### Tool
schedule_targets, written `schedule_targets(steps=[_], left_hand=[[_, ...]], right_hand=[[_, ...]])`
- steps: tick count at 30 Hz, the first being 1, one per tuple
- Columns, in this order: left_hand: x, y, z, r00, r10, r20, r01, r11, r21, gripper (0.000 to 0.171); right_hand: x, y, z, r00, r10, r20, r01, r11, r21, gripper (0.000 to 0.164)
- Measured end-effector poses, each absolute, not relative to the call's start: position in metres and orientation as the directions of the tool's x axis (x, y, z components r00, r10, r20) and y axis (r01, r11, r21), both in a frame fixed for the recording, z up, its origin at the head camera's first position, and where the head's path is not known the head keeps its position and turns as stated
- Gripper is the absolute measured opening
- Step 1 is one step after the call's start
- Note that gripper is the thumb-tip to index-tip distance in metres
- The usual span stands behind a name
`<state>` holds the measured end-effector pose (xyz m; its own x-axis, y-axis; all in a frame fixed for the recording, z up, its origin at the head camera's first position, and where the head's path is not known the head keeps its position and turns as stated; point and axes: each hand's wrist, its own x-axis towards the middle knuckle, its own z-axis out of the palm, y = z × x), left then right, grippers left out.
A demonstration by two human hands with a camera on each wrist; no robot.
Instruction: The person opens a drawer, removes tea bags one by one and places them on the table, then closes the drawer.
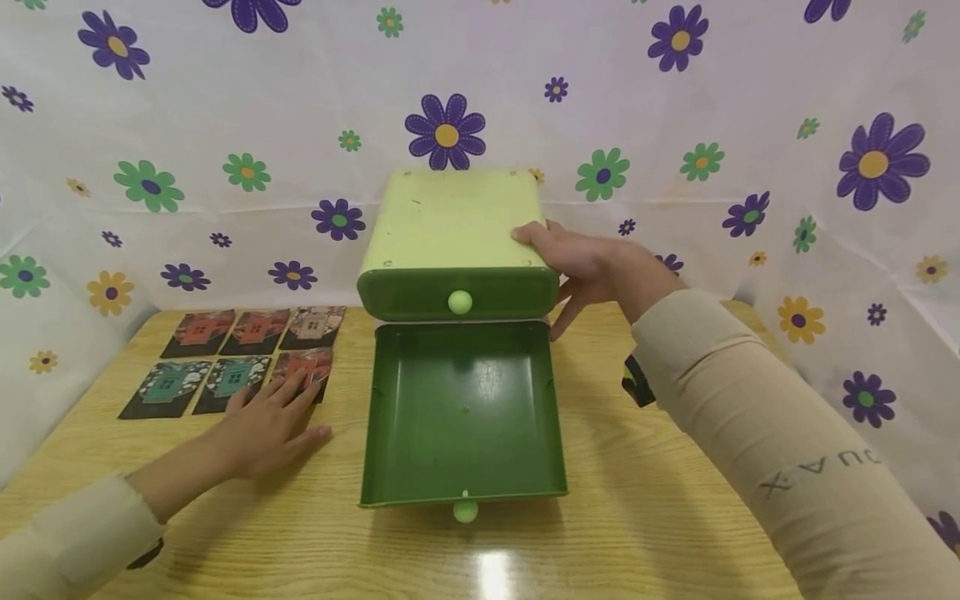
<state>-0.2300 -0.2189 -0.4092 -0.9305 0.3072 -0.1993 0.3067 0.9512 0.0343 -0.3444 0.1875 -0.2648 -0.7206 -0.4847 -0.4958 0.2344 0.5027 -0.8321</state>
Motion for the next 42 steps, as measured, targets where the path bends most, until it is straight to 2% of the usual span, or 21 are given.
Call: schedule_targets(steps=[7, 11, 14, 17, 22, 25, 27, 29, 32, 34, 38, 42], left_hand=[[-0.226, -0.218, -0.406, -0.931, 0.306, -0.200, 0.306, 0.951, 0.035, 0.074], [-0.222, -0.215, -0.399, -0.940, 0.318, -0.125, 0.317, 0.948, 0.035, 0.072], [-0.213, -0.207, -0.389, -0.934, 0.353, -0.050, 0.350, 0.935, 0.051, 0.064], [-0.196, -0.199, -0.378, -0.919, 0.392, -0.037, 0.387, 0.916, 0.106, 0.050], [-0.168, -0.189, -0.377, -0.899, 0.411, -0.151, 0.367, 0.896, 0.250, 0.026], [-0.155, -0.182, -0.385, -0.870, 0.438, -0.227, 0.326, 0.856, 0.401, 0.024], [-0.146, -0.175, -0.392, -0.831, 0.511, -0.219, 0.331, 0.772, 0.543, 0.025], [-0.140, -0.167, -0.401, -0.765, 0.621, -0.170, 0.367, 0.637, 0.678, 0.025], [-0.131, -0.151, -0.414, -0.667, 0.741, -0.075, 0.386, 0.430, 0.816, 0.025], [-0.127, -0.140, -0.421, -0.627, 0.777, -0.054, 0.342, 0.337, 0.877, 0.025], [-0.122, -0.116, -0.428, -0.613, 0.785, -0.088, 0.174, 0.243, 0.954, 0.028], [-0.119, -0.093, -0.430, -0.620, 0.744, -0.250, -0.153, 0.198, 0.968, 0.035]], right_hand=[[-0.344, 0.187, -0.264, -0.723, -0.484, -0.494, 0.235, 0.500, -0.834, 0.070], [-0.344, 0.187, -0.264, -0.727, -0.473, -0.498, 0.243, 0.500, -0.831, 0.068], [-0.344, 0.187, -0.264, -0.727, -0.477, -0.493, 0.234, 0.502, -0.832, 0.069], [-0.344, 0.187, -0.263, -0.726, -0.482, -0.490, 0.224, 0.508, -0.832, 0.070], [-0.344, 0.187, -0.263, -0.726, -0.484, -0.489, 0.215, 0.516, -0.829, 0.069], [-0.344, 0.187, -0.263, -0.724, -0.482, -0.493, 0.222, 0.514, -0.829, 0.070], [-0.344, 0.187, -0.264, -0.724, -0.477, -0.497, 0.232, 0.510, -0.828, 0.069], [-0.344, 0.187, -0.264, -0.724, -0.474, -0.501, 0.239, 0.509, -0.827, 0.070], [-0.345, 0.187, -0.265, -0.724, -0.474, -0.502, 0.241, 0.507, -0.827, 0.069], [-0.345, 0.187, -0.266, -0.723, -0.477, -0.500, 0.239, 0.507, -0.828, 0.069], [-0.345, 0.186, -0.266, -0.723, -0.478, -0.498, 0.238, 0.505, -0.830, 0.070], [-0.344, 0.186, -0.265, -0.724, -0.479, -0.497, 0.236, 0.505, -0.830, 0.071]])
